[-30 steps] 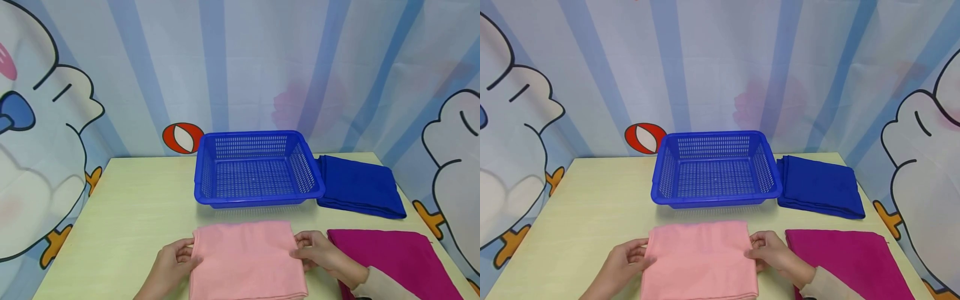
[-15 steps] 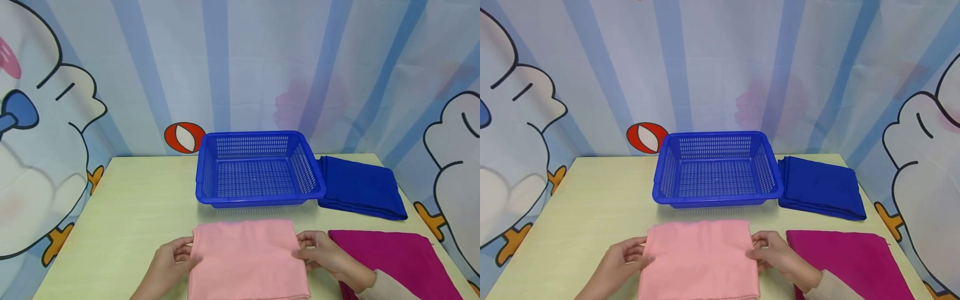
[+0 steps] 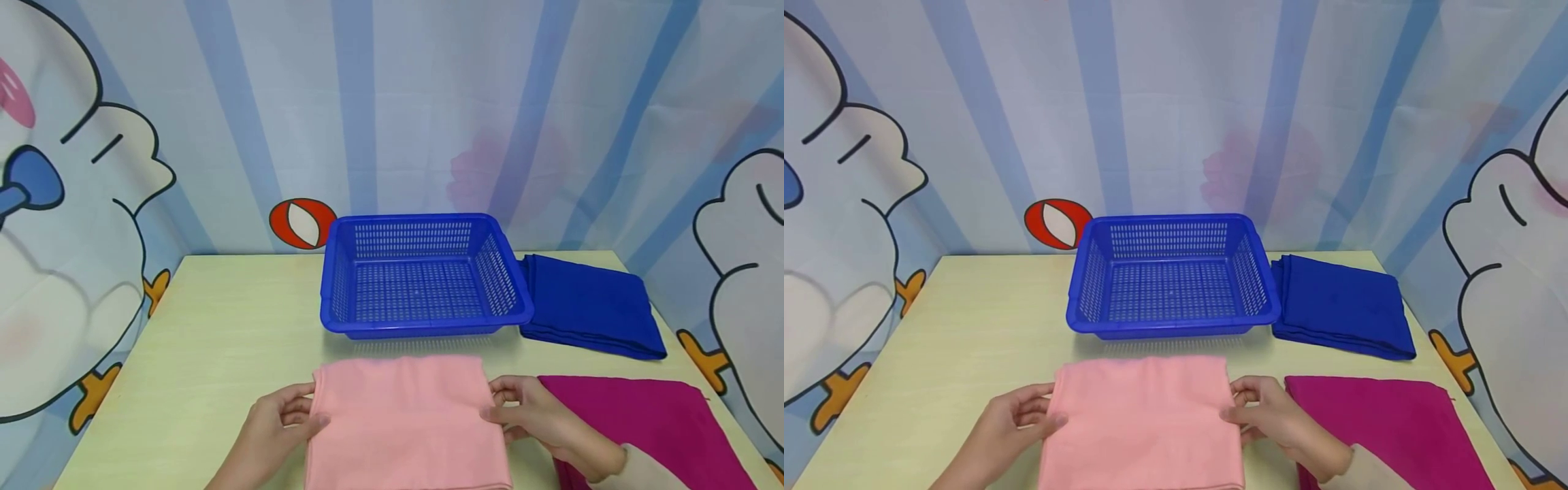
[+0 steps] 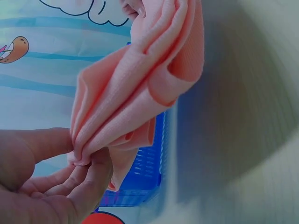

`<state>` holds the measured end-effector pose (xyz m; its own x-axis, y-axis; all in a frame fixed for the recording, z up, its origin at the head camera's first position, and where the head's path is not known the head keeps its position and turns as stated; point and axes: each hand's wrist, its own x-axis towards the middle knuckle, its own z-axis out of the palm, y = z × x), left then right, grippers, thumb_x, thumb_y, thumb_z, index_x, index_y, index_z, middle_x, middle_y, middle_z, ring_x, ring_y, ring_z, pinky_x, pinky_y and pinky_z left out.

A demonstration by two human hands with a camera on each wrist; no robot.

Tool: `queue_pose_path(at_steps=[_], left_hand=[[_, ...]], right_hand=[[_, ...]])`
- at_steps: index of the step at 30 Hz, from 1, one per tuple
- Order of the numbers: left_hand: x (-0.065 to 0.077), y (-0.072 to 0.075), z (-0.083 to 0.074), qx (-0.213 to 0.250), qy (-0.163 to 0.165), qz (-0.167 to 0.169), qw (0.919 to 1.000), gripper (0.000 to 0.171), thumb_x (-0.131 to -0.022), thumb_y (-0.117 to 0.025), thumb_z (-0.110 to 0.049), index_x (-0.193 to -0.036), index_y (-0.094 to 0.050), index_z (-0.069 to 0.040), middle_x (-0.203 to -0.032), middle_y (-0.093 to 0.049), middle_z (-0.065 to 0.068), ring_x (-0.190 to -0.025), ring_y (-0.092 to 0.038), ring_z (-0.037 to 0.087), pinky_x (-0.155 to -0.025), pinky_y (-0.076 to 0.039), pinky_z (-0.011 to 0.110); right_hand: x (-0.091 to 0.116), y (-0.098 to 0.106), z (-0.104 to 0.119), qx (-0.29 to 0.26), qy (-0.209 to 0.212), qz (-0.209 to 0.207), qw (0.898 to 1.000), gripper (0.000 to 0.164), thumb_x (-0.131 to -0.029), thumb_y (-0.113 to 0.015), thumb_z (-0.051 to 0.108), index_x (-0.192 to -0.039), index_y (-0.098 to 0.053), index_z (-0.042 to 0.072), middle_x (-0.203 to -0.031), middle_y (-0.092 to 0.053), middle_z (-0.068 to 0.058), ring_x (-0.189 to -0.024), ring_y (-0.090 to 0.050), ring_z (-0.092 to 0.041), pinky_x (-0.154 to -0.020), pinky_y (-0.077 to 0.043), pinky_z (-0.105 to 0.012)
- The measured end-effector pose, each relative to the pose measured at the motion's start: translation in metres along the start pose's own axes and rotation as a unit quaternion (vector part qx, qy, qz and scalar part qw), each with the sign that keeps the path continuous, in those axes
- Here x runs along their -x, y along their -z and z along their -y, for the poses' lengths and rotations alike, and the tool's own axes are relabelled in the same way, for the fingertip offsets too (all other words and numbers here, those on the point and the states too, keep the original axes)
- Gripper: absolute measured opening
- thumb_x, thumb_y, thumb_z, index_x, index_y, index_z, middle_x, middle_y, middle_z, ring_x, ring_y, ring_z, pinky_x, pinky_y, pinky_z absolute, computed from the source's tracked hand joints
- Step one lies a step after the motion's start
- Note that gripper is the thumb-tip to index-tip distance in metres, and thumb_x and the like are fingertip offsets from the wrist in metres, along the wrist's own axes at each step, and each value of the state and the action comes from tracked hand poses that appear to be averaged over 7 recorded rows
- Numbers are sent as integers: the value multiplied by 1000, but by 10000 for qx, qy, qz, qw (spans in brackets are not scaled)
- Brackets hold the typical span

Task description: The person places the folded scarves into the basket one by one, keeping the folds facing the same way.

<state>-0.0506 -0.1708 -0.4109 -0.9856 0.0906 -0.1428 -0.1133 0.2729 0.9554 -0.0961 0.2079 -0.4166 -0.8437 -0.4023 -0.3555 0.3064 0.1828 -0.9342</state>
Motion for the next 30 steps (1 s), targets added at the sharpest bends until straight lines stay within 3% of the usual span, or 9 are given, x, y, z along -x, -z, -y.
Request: queue_pose_path(at_steps=[21, 30], left_hand=[[-1, 7, -21, -66, -70, 79, 9999, 51, -87, -77, -7, -130, -57, 11, -97, -72, 11, -83, -70, 20, -71, -59, 27], [-4, 12, -31, -87, -200, 156, 9996, 52, -88, -77, -10, -132, -56, 10, -100, -72, 12, -86, -70, 20, -73, -59, 27]], right_hand=[[6, 5, 17, -27, -103, 167, 9998, 35, -94, -68, 7, -120, -54, -12, -88, -59, -6, -77, -67, -17, -63, -60, -30], [9, 9, 29, -84, 133, 285, 9995, 36, -94, -68, 8, -120, -54, -14, -90, -58, -8, -78, -68, -19, -63, -60, -32]])
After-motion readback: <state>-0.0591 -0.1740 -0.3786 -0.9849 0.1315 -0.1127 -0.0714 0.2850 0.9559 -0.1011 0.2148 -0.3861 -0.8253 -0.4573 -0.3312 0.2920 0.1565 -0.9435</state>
